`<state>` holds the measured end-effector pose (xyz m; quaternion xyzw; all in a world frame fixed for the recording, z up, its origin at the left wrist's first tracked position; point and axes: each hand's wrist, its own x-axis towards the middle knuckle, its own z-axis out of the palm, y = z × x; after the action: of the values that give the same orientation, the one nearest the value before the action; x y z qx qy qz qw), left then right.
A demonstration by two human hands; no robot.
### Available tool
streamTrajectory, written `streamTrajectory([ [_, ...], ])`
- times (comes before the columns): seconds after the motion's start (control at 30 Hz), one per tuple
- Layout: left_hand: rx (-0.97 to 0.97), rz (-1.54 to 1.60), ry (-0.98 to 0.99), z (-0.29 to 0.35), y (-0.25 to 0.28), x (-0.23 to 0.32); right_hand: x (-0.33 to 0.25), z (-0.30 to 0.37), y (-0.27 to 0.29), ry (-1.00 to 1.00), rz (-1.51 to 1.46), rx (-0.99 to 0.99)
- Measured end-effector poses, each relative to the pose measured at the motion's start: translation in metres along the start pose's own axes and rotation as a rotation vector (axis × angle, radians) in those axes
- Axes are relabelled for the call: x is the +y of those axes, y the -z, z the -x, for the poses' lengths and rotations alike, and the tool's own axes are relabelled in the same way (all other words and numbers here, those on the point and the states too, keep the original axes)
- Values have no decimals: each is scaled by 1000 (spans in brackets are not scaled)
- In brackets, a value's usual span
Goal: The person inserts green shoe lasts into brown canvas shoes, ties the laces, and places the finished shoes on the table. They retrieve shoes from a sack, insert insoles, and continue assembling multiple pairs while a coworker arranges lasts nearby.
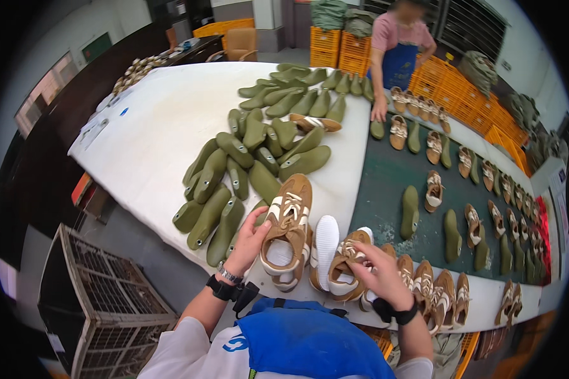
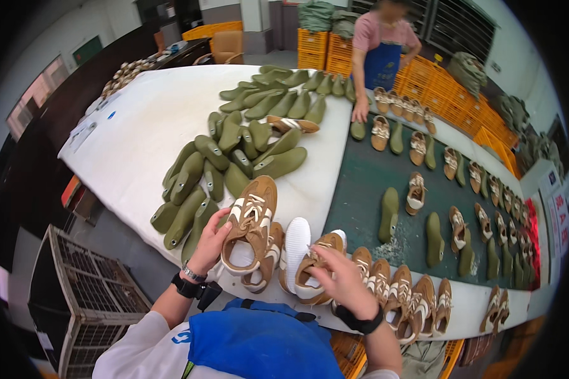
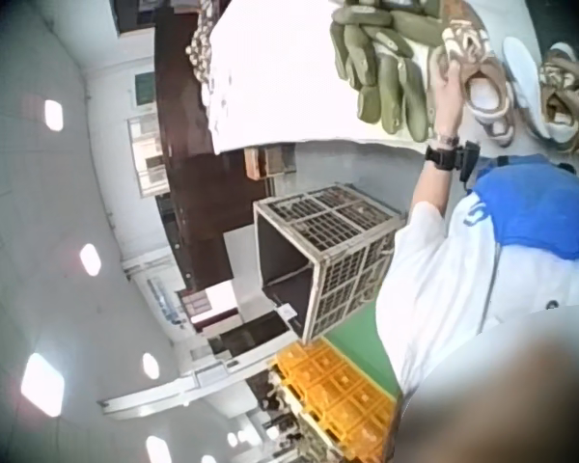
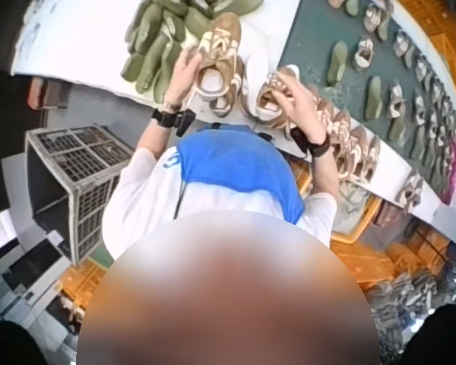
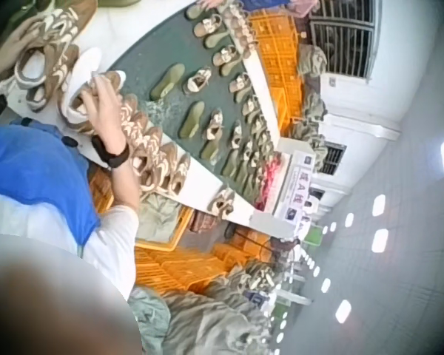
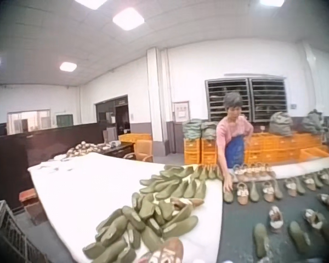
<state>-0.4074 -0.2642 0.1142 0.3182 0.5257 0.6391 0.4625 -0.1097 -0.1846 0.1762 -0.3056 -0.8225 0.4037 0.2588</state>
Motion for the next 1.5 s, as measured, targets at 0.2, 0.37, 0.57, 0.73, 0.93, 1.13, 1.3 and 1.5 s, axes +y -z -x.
streamTrajectory([
  [0.2,-253,-56,-80,12,-67,22,-24,-27,-52,38,203,216],
  [0.37,-88,-1037,-789,16,-75,33,-18,-23,-55,93,291,346],
  [0.57,-149,-890,-841,13,-74,34,-12,-12,-56,-59,-10,433],
  [0.73,-136,-927,-892,10,-77,32,-18,-14,-49,120,250,326],
  [0.93,-144,-894,-869,13,-83,25,-21,-14,-45,66,258,272],
  [1.13,-108,-625,-446,6,-84,25,-9,-14,-47,156,148,219],
  [1.3,-310,-938,-868,4,-98,30,-7,-18,-42,144,98,440],
  [1.5,-580,-787,-903,0,-97,37,3,-19,-31,-39,-421,657],
])
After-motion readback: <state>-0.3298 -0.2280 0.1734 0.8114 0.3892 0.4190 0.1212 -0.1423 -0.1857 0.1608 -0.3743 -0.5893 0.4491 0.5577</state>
